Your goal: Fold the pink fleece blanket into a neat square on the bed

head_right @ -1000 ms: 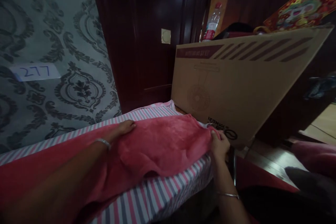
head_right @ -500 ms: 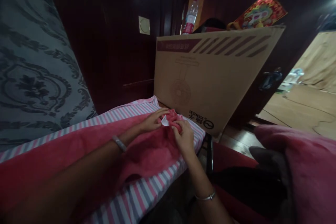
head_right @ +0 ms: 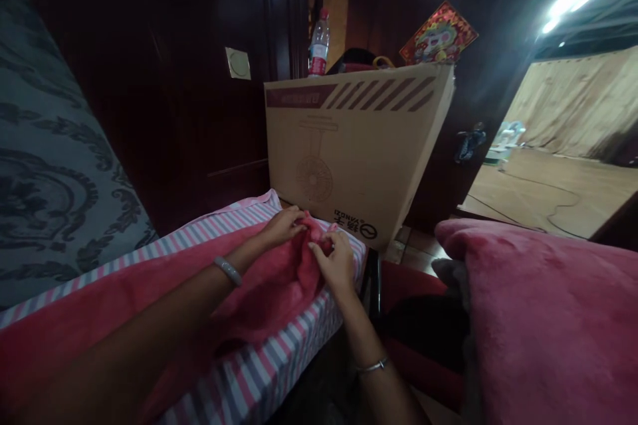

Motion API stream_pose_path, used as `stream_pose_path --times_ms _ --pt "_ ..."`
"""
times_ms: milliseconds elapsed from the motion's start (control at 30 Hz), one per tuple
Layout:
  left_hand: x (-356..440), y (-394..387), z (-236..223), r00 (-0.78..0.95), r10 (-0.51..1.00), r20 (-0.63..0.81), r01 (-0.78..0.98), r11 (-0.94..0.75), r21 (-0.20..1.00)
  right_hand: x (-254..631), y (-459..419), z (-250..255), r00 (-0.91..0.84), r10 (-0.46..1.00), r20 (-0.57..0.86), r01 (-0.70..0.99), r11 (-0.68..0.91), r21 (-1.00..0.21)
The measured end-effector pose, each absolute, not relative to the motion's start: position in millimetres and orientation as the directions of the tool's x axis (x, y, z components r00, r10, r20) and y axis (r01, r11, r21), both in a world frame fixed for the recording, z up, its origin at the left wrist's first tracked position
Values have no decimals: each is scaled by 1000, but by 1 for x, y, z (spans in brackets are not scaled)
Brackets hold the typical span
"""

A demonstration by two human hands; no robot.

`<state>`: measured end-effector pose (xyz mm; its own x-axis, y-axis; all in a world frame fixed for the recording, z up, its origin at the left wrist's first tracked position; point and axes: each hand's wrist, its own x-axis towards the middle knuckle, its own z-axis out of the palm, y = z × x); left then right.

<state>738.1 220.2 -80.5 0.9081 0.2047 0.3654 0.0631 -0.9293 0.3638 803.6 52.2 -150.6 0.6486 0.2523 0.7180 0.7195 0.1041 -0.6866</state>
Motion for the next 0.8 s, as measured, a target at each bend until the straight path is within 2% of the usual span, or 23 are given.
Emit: stream_pose_path --times_ms 200,300,433,567,667,800 --pt "752 205 -81 916 210 340 82 -931 354 804 62 -146 741 217 636 632 94 -769" --pt "750 213 -83 917 223 330 91 -925 370 812 56 -148 781 141 609 604 81 -793" --pt "738 250 -94 872 399 283 276 -879 389 828 40 -164 868 -33 495 494 149 -856" --pt "726 290 -113 797 592 124 520 -775 360 835 27 -192 937 -109 333 350 259 -900" --pt "729 305 -125 774 632 42 590 -743 318 832 22 -210 955 -105 278 297 290 -910" --pt "755 305 -139 779 625 47 591 -757 280 826 16 -222 961 -108 256 277 312 -909"
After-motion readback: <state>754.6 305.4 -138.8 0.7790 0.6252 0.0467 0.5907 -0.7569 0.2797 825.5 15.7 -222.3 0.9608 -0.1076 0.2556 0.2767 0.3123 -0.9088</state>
